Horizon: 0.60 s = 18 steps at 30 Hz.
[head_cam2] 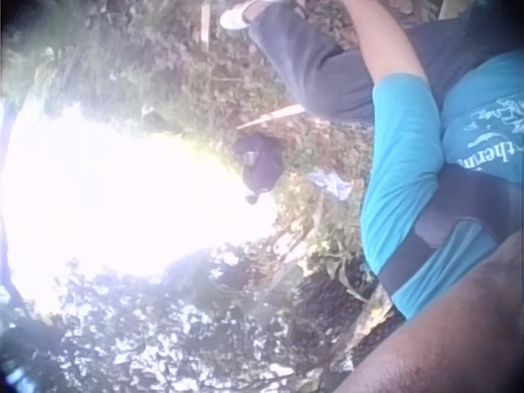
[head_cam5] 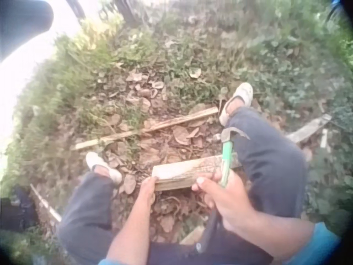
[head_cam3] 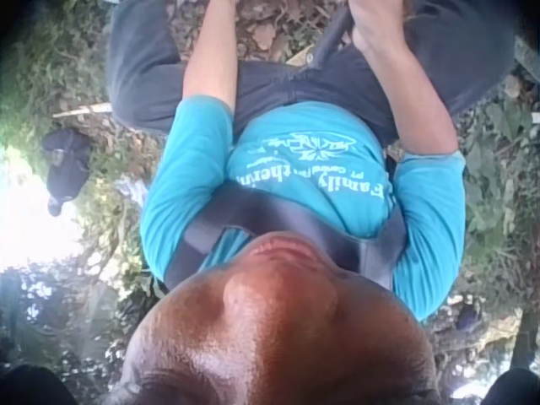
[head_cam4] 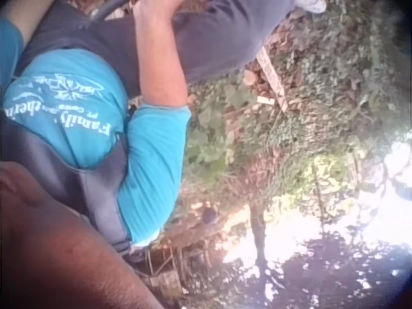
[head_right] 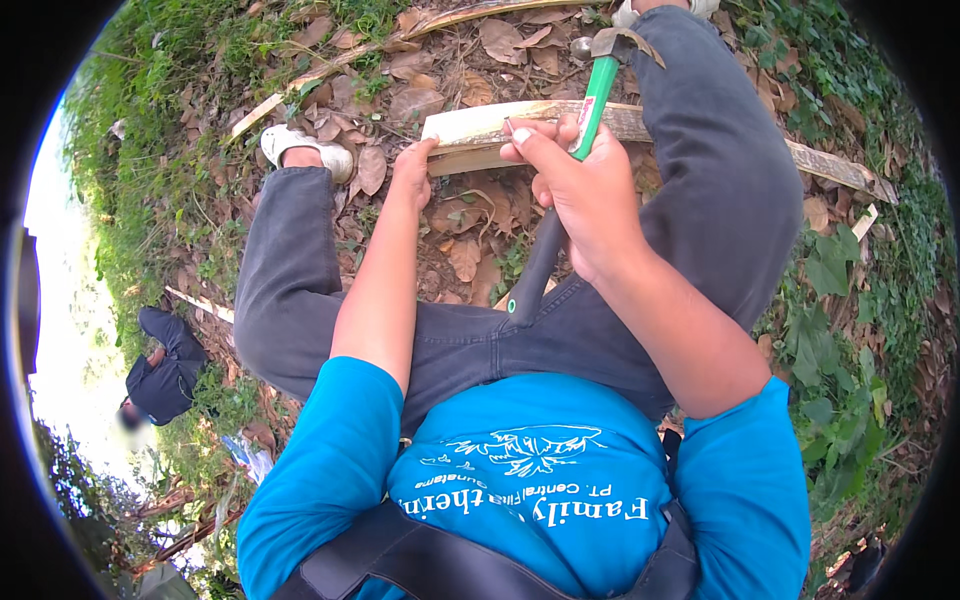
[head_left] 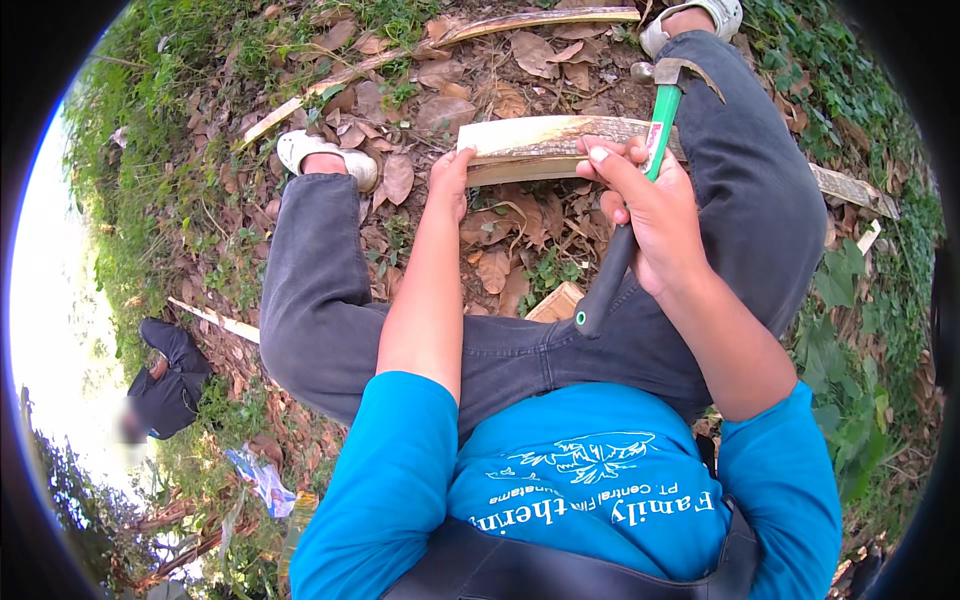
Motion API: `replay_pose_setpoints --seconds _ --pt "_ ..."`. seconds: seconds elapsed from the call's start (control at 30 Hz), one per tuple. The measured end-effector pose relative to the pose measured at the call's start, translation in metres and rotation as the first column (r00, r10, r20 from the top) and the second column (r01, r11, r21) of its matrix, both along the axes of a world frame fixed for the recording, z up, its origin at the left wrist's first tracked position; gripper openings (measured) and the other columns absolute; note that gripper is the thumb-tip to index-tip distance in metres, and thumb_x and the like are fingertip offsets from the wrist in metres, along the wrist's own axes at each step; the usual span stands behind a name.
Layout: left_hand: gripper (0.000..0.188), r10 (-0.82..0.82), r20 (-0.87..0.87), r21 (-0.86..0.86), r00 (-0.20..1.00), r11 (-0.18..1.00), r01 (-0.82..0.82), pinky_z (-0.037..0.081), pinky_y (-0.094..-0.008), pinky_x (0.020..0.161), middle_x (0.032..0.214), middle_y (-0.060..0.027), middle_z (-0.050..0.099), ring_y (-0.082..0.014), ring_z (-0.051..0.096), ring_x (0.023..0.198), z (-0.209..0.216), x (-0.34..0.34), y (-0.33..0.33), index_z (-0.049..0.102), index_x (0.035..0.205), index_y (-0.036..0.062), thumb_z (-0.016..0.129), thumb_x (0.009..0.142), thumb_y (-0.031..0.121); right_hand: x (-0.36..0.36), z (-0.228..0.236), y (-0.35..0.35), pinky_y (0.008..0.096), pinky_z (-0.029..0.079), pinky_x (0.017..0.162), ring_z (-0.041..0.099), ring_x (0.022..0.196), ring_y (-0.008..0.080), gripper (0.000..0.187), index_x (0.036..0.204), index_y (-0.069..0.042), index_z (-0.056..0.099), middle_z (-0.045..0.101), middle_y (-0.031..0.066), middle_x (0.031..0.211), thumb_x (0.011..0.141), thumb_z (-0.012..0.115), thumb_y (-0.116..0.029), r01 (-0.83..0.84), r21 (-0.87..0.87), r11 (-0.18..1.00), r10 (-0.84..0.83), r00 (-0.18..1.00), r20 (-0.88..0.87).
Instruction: The person sits on the ground and uses a small green-handled axe to chop and shape a piece of wood. They then switch to a red-handled hand saw to cut the wood further.
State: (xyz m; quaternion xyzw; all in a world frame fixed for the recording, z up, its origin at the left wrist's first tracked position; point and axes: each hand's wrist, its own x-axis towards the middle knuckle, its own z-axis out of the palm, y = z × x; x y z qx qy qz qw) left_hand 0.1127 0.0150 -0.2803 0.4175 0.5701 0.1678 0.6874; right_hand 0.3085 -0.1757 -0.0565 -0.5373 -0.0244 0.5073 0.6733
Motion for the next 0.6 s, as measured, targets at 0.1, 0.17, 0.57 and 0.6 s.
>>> replay_pose_setpoints --seconds 0.1,0.17,0.57,0.6 --pt "0.029 -0.082 0.106 0.094 0.991 0.993 0.072 0.042 -0.0288 0.101 0.116 -0.0045 0.072 -0.0132 0.062 0.110 -0.019 -0.019 -0.004 0.068 0.119 0.0020 0.072 0.096 0.019 -0.006 0.001 0.003 0.0214 0.045 0.061 0.070 0.097 0.0130 0.022 0.100 -0.010 0.048 0.071 0.0150 0.118 0.098 0.070 -0.008 0.013 0.012 1.000 -0.013 1.000 -0.001" --pt "0.030 -0.072 0.169 0.153 0.983 0.987 0.046 0.042 -0.0293 0.102 0.117 -0.0038 0.071 -0.0126 0.062 0.110 -0.019 -0.012 -0.005 0.067 0.121 0.0011 0.073 0.096 0.018 -0.007 -0.001 0.007 0.0217 0.046 0.062 0.070 0.098 0.0137 0.023 0.097 -0.011 0.046 0.071 0.0162 0.120 0.098 0.069 -0.006 0.033 0.011 0.999 -0.033 0.999 0.007" --pt "0.024 0.056 0.221 0.147 0.974 0.985 -0.090 0.044 -0.0284 0.095 0.113 -0.0037 0.071 -0.0110 0.061 0.102 -0.007 0.034 0.056 0.066 0.119 -0.0003 0.064 0.102 0.016 -0.011 -0.017 0.014 0.0233 0.048 0.064 0.071 0.103 0.0155 0.023 0.095 -0.011 0.043 0.069 0.0164 0.121 0.099 0.065 -0.004 -0.013 -0.132 0.991 0.022 0.998 0.061" --pt "0.028 0.048 0.273 0.167 0.961 0.981 -0.096 0.045 -0.0294 0.095 0.112 -0.0033 0.072 -0.0117 0.062 0.101 -0.024 0.017 0.066 0.066 0.122 -0.0013 0.063 0.102 0.018 -0.014 -0.015 0.017 0.0234 0.048 0.064 0.071 0.103 0.0156 0.024 0.096 -0.011 0.043 0.069 0.0162 0.120 0.098 0.065 -0.004 -0.050 -0.144 0.988 0.059 0.997 0.054"
